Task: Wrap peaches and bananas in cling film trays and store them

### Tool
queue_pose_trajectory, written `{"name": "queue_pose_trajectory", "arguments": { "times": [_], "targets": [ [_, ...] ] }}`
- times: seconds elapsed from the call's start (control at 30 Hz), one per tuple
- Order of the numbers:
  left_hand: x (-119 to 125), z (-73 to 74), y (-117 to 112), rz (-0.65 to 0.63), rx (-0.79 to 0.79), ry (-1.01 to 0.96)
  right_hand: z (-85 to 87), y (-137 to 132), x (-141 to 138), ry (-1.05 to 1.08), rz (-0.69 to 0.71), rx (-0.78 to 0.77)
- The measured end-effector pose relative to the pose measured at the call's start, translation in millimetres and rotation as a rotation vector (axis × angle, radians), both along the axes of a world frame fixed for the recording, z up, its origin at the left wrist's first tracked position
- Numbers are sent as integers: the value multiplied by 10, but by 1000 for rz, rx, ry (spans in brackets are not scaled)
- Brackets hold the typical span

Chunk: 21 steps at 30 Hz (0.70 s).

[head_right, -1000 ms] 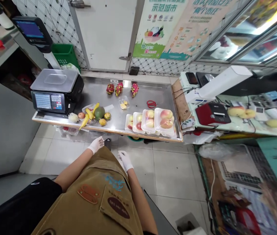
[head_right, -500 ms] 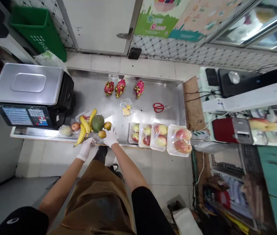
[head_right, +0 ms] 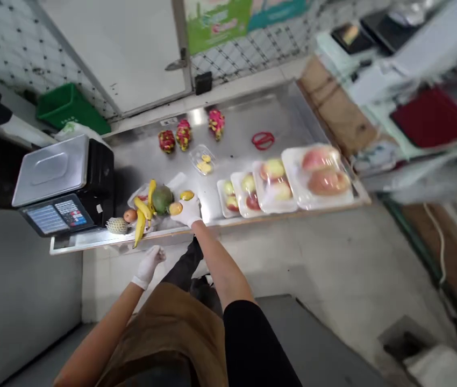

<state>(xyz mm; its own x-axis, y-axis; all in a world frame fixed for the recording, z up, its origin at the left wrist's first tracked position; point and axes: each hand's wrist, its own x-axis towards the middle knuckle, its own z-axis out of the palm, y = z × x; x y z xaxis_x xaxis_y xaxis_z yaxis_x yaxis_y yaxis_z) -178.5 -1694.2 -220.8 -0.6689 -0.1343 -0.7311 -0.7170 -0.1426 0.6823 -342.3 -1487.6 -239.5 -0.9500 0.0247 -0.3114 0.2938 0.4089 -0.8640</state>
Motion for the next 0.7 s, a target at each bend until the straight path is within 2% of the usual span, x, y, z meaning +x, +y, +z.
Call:
{"name": "queue_pose_trajectory", "arguments": {
  "times": [0.07,0.13,0.2,0.23,0.27,0.33,0.4,0.47,0.57,0.7],
  "targets": [
    [-2,-1,-51,-102,-16,6,121,82,386,106,-169,-47],
    [102,-33,-59,-214,-43,-29,188,138,949,210,-399,-136],
    [335,-107,-29,-329,-80,-94,147,151,1603,221,-638,-237],
    [495,-157,-6,-388,-102,-132,75,138,1929,179,-749,-294],
    [674,-211,18,-449,-124,-172,-33,113,2236,112,-860,-371],
    [1051,-318,49,-584,-159,-253,-338,32,2765,-70,-1078,-618],
    [1379,-401,40,-729,-169,-335,-709,-79,3164,-237,-1251,-881],
    [1585,-448,-12,-853,-173,-409,-1068,-203,3448,-350,-1366,-1044],
    [1625,-464,-140,-948,-218,-467,-1475,-379,3712,-453,-1446,-1160],
    [1398,-448,-334,-942,-320,-445,-1789,-541,3754,-584,-1504,-1511]
  ]
}}
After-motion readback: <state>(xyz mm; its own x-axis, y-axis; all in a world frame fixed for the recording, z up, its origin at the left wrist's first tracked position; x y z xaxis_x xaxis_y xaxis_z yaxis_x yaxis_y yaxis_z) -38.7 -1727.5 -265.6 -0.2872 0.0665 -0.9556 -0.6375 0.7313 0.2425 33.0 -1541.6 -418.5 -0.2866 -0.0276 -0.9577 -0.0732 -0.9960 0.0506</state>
